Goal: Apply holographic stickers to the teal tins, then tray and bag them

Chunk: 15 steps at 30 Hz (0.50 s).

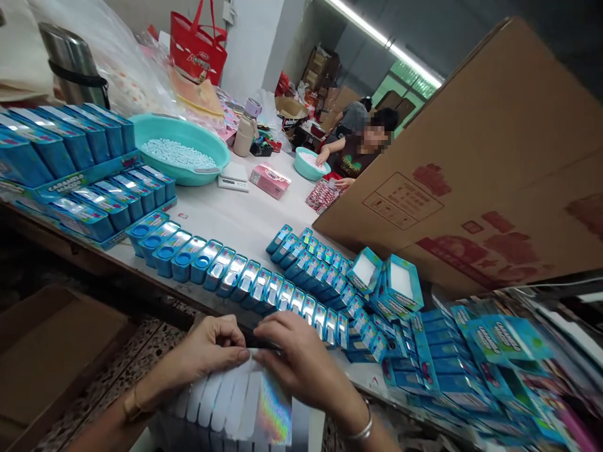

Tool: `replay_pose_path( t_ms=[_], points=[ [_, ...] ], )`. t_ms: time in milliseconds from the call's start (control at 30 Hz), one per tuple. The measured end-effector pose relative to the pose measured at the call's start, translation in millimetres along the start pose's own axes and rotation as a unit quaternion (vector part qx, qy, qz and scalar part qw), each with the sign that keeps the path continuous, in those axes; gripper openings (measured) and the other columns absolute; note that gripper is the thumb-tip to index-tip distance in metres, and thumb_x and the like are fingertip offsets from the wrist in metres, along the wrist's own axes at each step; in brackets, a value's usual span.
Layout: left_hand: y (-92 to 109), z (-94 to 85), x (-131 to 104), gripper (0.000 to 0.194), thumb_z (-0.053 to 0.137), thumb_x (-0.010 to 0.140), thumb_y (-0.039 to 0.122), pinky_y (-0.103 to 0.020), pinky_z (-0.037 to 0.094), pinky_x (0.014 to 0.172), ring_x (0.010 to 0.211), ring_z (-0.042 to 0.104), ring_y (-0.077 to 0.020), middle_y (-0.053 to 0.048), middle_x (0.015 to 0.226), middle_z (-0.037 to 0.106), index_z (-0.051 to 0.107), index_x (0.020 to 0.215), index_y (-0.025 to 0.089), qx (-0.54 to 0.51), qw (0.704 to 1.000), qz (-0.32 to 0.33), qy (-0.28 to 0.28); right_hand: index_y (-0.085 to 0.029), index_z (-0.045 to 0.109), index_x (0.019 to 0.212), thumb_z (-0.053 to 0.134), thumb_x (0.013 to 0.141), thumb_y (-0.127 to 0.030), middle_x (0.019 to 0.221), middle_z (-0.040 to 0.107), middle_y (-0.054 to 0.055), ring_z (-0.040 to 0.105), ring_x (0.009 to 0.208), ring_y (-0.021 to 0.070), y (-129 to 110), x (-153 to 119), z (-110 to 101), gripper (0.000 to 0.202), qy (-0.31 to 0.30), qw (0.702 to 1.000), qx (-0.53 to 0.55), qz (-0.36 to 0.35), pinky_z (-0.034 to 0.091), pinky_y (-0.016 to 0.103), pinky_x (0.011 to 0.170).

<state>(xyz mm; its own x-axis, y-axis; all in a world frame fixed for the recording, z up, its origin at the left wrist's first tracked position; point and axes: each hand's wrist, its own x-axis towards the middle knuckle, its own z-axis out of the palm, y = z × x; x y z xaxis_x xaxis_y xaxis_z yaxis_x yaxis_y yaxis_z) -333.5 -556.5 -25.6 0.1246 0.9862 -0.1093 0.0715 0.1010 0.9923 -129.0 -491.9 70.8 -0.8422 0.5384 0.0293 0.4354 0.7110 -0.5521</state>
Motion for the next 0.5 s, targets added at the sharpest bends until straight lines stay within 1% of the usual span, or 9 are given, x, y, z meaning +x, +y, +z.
replay_pose_path(
  t_ms=[33, 100, 200, 267, 367, 433, 500],
  points=[
    [5, 5.6, 1, 0.025, 0.074, 0.078, 0.037, -0.023, 0.034, 0.06, 0.065, 0.048, -0.0136, 0.002, 0.069, 0.051, 0.071, 0.064, 0.017, -0.004, 1.0, 0.005, -0.013, -0.024, 0.065, 0.111, 0.067, 0.09, -0.023, 0.106, 0.067, 0.005, 0.061, 0.097, 0.0212, -1, -14, 1, 0.021, -0.007, 1.0, -0.009, 0.013, 0.048, 0.033, 0.082],
    [14, 15.8, 3, 0.026, 0.071, 0.082, 0.038, -0.023, 0.035, 0.062, 0.068, 0.048, -0.0136, 0.002, 0.072, 0.051, 0.068, 0.065, 0.017, -0.007, 0.999, 0.019, -0.033, -0.024, 0.064, 0.114, 0.066, 0.091, -0.024, 0.102, 0.067, 0.005, 0.061, 0.093, 0.0211, -1, -36, 4, 0.022, 0.01, 0.999, -0.017, 0.031, 0.048, 0.033, 0.078],
    [26, 27.9, 6, 0.029, 0.066, 0.087, 0.04, -0.024, 0.036, 0.066, 0.072, 0.049, -0.0143, 0.002, 0.077, 0.05, 0.065, 0.068, 0.018, -0.008, 0.997, 0.039, -0.071, -0.023, 0.062, 0.118, 0.061, 0.095, -0.024, 0.103, 0.067, 0.007, 0.06, 0.094, 0.0216, 3, -58, 8, 0.024, 0.08, 0.996, -0.026, 0.018, 0.047, 0.034, 0.077],
    [33, 34.2, 8, 0.03, 0.065, 0.088, 0.041, -0.024, 0.036, 0.068, 0.073, 0.049, -0.0147, 0.002, 0.078, 0.049, 0.064, 0.068, 0.019, -0.005, 0.995, 0.042, -0.089, -0.022, 0.062, 0.118, 0.06, 0.095, -0.024, 0.102, 0.068, 0.008, 0.06, 0.092, 0.0221, 6, -69, 9, 0.023, 0.126, 0.991, -0.035, 0.0, 0.046, 0.035, 0.077],
    [42, 41.4, 10, 0.03, 0.066, 0.086, 0.041, -0.025, 0.038, 0.07, 0.076, 0.05, -0.016, 0.001, 0.081, 0.051, 0.063, 0.065, 0.019, -0.009, 0.995, 0.048, -0.085, -0.021, 0.062, 0.111, 0.065, 0.092, -0.025, 0.096, 0.07, 0.006, 0.061, 0.087, 0.0215, 10, -81, 9, 0.02, 0.179, 0.984, -0.021, 0.01, 0.045, 0.034, 0.073],
    [46, 45.6, 11, 0.029, 0.067, 0.084, 0.04, -0.026, 0.04, 0.075, 0.082, 0.054, -0.0184, -0.002, 0.087, 0.059, 0.065, 0.064, 0.019, -0.028, 0.995, 0.05, -0.078, -0.022, 0.062, 0.107, 0.068, 0.09, -0.024, 0.093, 0.069, 0.005, 0.061, 0.085, 0.0204, 11, -86, 8, 0.018, 0.192, 0.981, -0.002, 0.028, 0.045, 0.033, 0.072],
    [48, 50.0, 11, 0.026, 0.068, 0.082, 0.039, -0.028, 0.041, 0.079, 0.087, 0.058, -0.0215, -0.004, 0.091, 0.067, 0.067, 0.066, 0.019, -0.058, 0.994, 0.032, -0.085, -0.022, 0.062, 0.102, 0.066, 0.091, -0.023, 0.09, 0.069, 0.004, 0.06, 0.083, 0.0195, 11, -89, 7, 0.011, 0.19, 0.981, 0.012, 0.034, 0.044, 0.032, 0.071]
  ],
)
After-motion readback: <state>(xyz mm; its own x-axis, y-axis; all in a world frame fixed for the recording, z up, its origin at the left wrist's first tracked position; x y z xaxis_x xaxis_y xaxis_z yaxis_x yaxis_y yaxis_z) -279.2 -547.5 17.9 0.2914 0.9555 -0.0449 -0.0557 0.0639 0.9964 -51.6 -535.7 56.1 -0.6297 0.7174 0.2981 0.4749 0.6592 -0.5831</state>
